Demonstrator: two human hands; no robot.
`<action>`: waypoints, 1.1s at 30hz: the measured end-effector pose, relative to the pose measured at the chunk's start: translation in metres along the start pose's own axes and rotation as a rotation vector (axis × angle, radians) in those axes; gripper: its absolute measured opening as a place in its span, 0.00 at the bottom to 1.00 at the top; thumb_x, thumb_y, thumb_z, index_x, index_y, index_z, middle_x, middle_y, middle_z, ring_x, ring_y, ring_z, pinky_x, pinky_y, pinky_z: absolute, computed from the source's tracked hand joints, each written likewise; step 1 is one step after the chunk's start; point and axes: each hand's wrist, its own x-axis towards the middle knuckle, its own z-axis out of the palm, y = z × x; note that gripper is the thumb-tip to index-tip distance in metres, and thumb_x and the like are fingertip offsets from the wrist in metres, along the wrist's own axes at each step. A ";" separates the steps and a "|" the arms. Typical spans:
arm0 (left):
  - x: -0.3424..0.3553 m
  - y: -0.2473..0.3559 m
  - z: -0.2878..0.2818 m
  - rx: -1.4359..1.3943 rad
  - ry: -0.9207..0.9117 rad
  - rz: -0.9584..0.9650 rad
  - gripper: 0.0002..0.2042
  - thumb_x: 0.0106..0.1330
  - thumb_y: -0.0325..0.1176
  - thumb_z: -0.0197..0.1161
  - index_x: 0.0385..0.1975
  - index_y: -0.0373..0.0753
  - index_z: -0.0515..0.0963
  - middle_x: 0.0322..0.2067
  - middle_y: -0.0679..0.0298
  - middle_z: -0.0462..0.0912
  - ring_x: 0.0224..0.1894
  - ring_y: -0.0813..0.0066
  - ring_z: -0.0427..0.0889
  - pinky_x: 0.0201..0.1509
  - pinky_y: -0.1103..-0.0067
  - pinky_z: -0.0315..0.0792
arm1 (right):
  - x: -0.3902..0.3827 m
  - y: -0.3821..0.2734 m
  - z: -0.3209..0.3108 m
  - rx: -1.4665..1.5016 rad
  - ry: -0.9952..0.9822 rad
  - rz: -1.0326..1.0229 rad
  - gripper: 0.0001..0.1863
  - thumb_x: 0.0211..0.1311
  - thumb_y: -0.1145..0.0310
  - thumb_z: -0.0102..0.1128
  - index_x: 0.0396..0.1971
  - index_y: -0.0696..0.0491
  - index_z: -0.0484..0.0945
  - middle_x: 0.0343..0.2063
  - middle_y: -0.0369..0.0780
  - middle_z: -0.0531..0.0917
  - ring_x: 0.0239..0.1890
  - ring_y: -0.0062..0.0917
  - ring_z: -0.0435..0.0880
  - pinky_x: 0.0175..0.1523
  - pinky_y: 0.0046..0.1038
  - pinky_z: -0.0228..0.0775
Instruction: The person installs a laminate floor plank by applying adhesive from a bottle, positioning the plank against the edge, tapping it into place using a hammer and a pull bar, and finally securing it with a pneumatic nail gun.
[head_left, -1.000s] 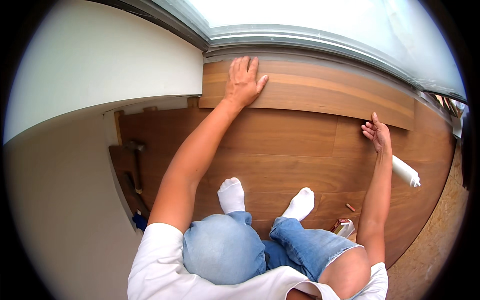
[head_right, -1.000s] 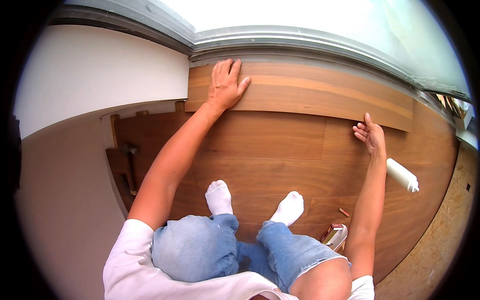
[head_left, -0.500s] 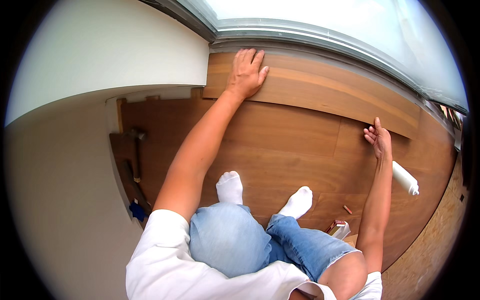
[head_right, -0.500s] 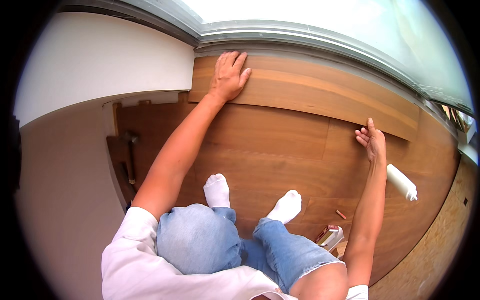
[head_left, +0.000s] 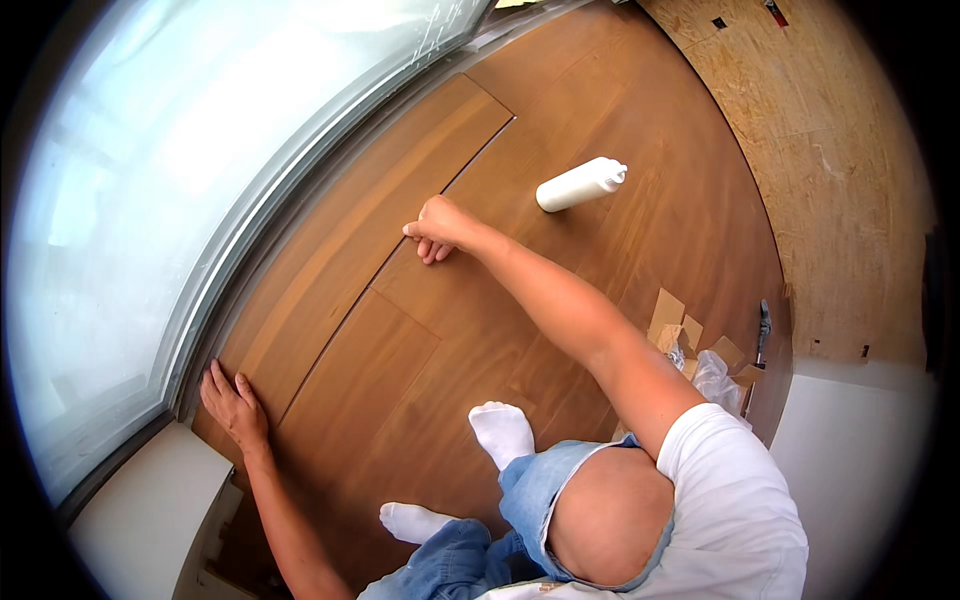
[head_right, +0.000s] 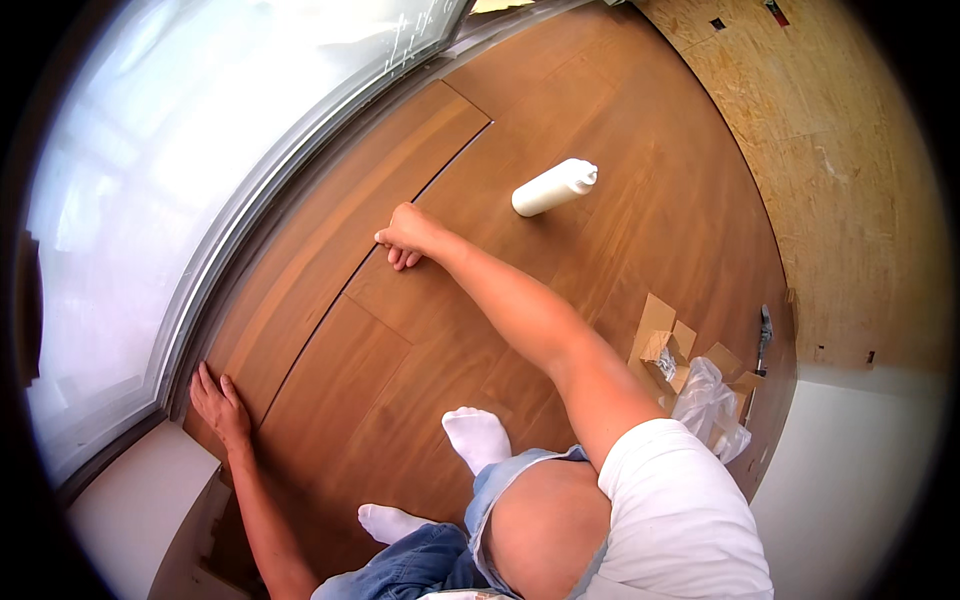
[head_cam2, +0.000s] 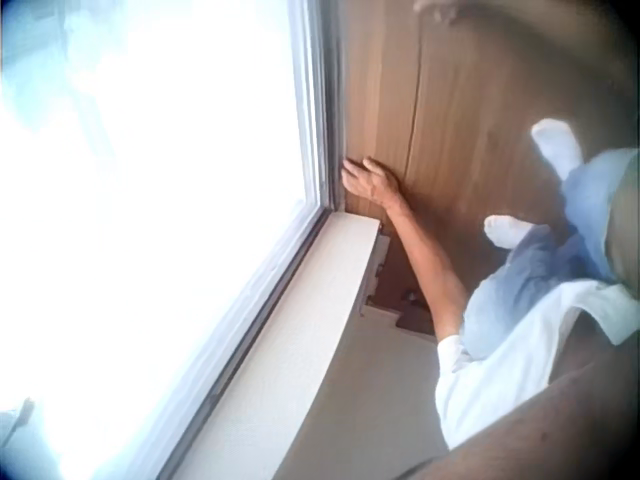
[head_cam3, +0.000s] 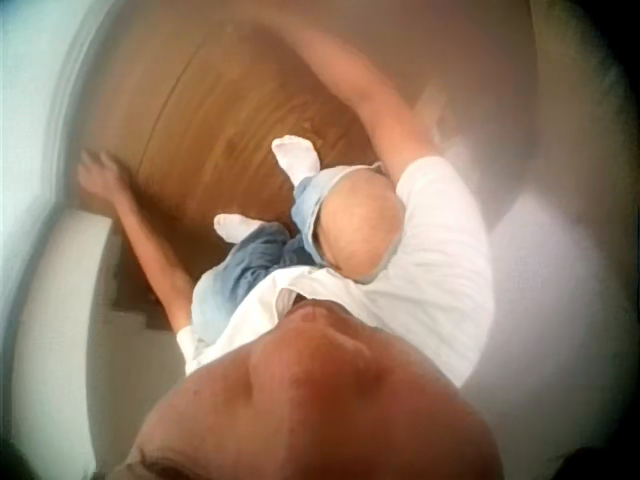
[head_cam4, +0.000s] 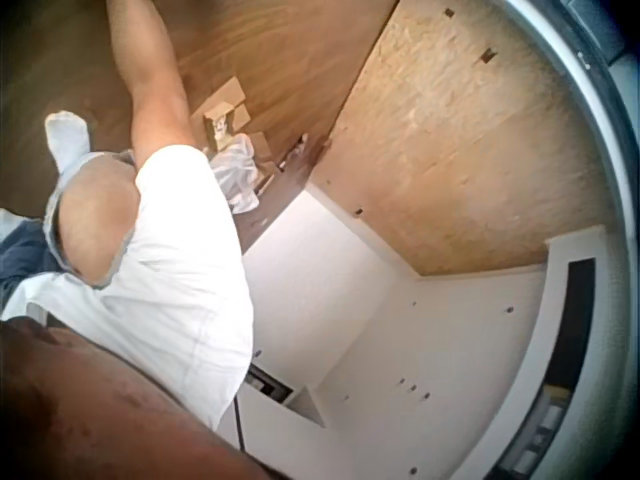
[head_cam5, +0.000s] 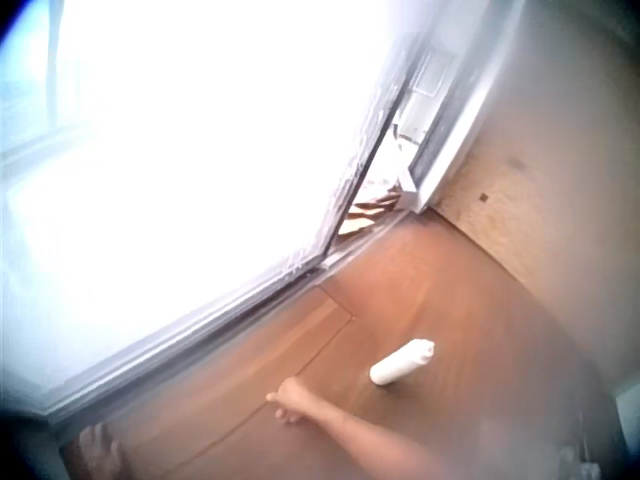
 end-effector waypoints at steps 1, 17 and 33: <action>-0.001 -0.003 0.000 0.001 -0.005 -0.003 0.26 0.77 0.44 0.54 0.70 0.38 0.68 0.65 0.45 0.71 0.68 0.46 0.66 0.74 0.58 0.58 | 0.001 -0.001 0.001 -0.044 -0.002 -0.001 0.14 0.67 0.64 0.61 0.29 0.62 0.82 0.24 0.44 0.88 0.27 0.32 0.91 0.31 0.32 0.83; 0.028 -0.026 0.008 -0.175 -0.101 -0.107 0.20 0.68 0.34 0.68 0.59 0.39 0.77 0.48 0.52 0.76 0.54 0.50 0.73 0.62 0.61 0.65 | 0.121 -0.040 -0.011 -0.742 0.555 -0.980 0.19 0.73 0.57 0.56 0.54 0.55 0.80 0.55 0.44 0.81 0.65 0.40 0.74 0.75 0.42 0.59; 0.033 0.003 -0.014 -0.220 0.100 -0.098 0.19 0.66 0.35 0.67 0.54 0.34 0.80 0.52 0.47 0.78 0.56 0.46 0.74 0.63 0.59 0.67 | 0.151 -0.030 -0.013 -0.786 0.658 -1.155 0.16 0.77 0.65 0.48 0.48 0.59 0.82 0.53 0.52 0.82 0.59 0.50 0.77 0.69 0.45 0.66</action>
